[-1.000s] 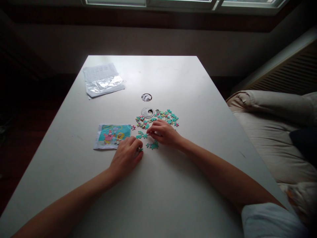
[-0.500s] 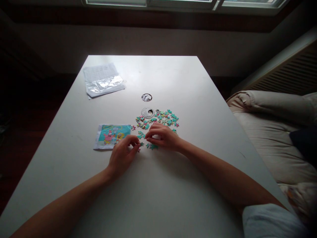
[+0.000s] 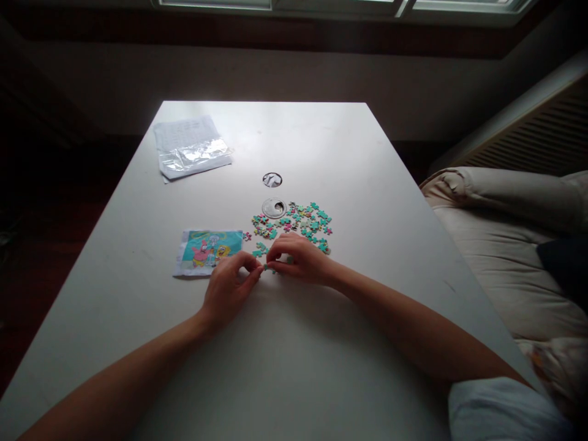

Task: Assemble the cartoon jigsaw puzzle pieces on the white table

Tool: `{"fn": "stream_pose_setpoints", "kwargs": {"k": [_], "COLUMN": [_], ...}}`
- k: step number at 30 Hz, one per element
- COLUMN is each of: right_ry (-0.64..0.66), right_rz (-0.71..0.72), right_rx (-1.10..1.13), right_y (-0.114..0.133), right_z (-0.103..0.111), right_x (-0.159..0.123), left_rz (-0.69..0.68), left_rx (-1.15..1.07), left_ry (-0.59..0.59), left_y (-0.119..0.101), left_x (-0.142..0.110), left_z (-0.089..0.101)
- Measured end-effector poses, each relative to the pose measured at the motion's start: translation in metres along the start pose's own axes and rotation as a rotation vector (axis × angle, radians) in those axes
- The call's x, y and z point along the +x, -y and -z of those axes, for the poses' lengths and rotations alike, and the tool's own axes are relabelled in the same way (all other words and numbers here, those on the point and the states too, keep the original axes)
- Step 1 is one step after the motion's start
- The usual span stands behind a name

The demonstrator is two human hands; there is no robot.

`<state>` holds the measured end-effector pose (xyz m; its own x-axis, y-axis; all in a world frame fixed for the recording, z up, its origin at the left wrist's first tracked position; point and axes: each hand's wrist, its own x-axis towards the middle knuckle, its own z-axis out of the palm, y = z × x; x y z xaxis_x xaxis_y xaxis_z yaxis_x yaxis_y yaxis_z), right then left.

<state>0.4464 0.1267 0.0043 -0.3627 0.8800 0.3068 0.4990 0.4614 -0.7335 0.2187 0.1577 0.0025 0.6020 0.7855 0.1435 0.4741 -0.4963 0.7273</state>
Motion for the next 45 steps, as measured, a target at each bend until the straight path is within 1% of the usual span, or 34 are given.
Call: {"fn": "stream_pose_setpoints", "kwargs": {"k": [3,5,7,9,12,20,28,34,45], "right_ry": [-0.033,-0.022,0.018,0.066,0.114,0.17,0.124,0.098,0.155], "right_rz": [-0.069,-0.121,-0.147,-0.148,-0.15,-0.158,-0.15,-0.179,-0.205], "right_rx": [-0.043,-0.071,-0.087,-0.097,-0.126,-0.216,-0.296,-0.245,-0.175], "right_y": [-0.006,-0.011,-0.015,-0.017,-0.016,-0.015,-0.013,-0.014,-0.014], "right_z": [0.007,0.012,0.016,0.019,0.019,0.017,0.011,0.011,0.017], "right_x": [0.0,0.0,0.001,0.002,0.003,0.007,0.006,0.003,0.005], "left_rz": [-0.169,-0.304,-0.418,-0.498,-0.56,-0.6,-0.606,-0.597,-0.599], "left_rx": [0.137,0.226,0.295,0.351,0.406,0.429,0.441,0.424,0.433], "left_ry": [-0.008,0.052,0.149,0.222,0.254,0.319,0.323,0.321,0.322], "left_y": [-0.004,-0.009,-0.015,-0.02,-0.025,-0.023,-0.023,-0.023,-0.023], "left_x": [-0.002,-0.004,-0.009,-0.014,-0.02,-0.023,-0.023,-0.023,-0.024], "left_z": [0.0,-0.002,-0.005,-0.008,-0.012,-0.017,-0.018,-0.018,-0.017]}}
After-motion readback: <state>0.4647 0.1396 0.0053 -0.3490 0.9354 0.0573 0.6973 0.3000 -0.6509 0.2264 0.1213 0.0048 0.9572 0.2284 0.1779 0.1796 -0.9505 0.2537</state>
